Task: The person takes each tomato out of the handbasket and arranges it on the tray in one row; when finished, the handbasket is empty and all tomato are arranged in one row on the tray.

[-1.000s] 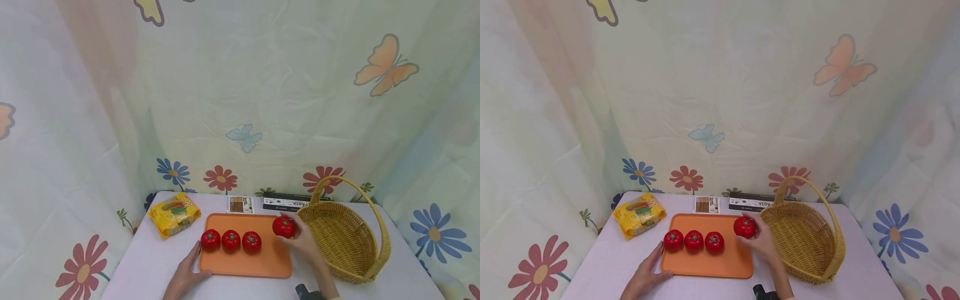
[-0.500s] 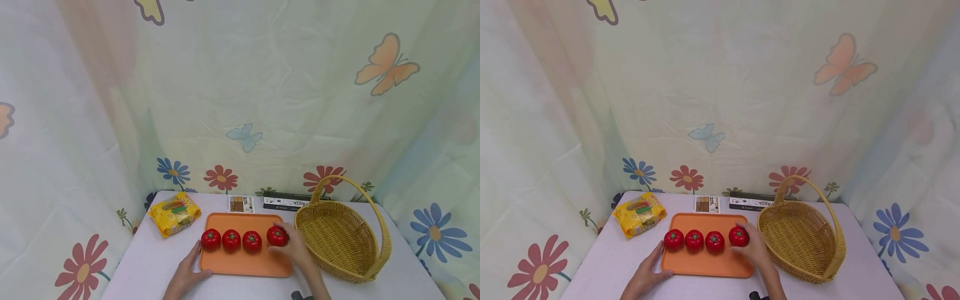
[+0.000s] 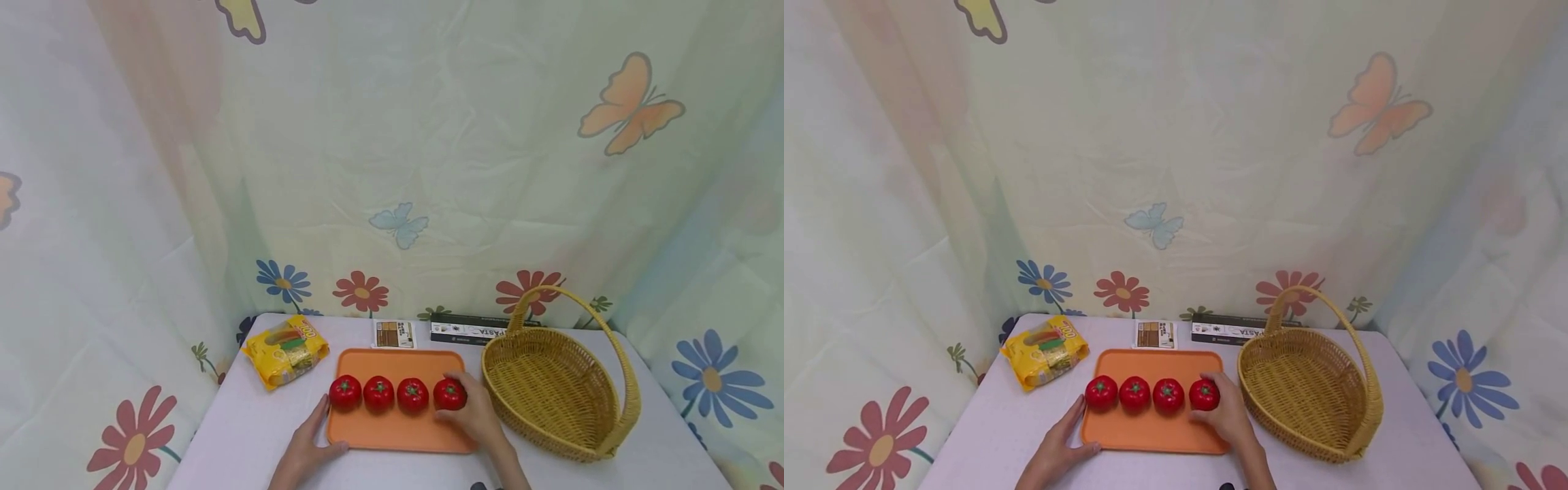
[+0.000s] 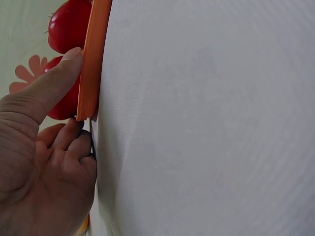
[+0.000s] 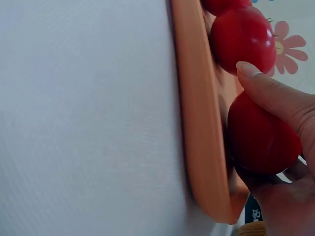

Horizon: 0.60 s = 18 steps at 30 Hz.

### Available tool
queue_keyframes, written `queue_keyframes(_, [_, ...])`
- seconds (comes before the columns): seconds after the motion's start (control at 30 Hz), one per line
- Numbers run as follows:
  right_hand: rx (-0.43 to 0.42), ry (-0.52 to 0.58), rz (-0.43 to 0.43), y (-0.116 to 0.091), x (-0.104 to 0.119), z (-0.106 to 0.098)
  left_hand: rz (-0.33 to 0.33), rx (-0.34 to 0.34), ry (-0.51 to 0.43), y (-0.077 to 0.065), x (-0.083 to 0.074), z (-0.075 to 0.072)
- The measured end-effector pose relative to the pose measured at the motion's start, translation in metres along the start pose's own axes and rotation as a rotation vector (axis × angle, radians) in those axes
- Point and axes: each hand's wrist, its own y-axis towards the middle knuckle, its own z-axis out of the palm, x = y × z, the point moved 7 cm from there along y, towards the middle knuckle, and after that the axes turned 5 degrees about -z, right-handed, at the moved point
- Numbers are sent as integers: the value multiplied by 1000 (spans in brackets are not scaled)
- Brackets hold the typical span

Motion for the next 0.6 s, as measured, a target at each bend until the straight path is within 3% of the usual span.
queue_keyframes(0.4, [-44, 0, -68, 1, 0, 6, 12, -3, 4, -1, -1, 0])
queue_keyframes(0.6, [-46, 8, -61, 0, -2, 9, 2, -1, 1, -1, 0, 1])
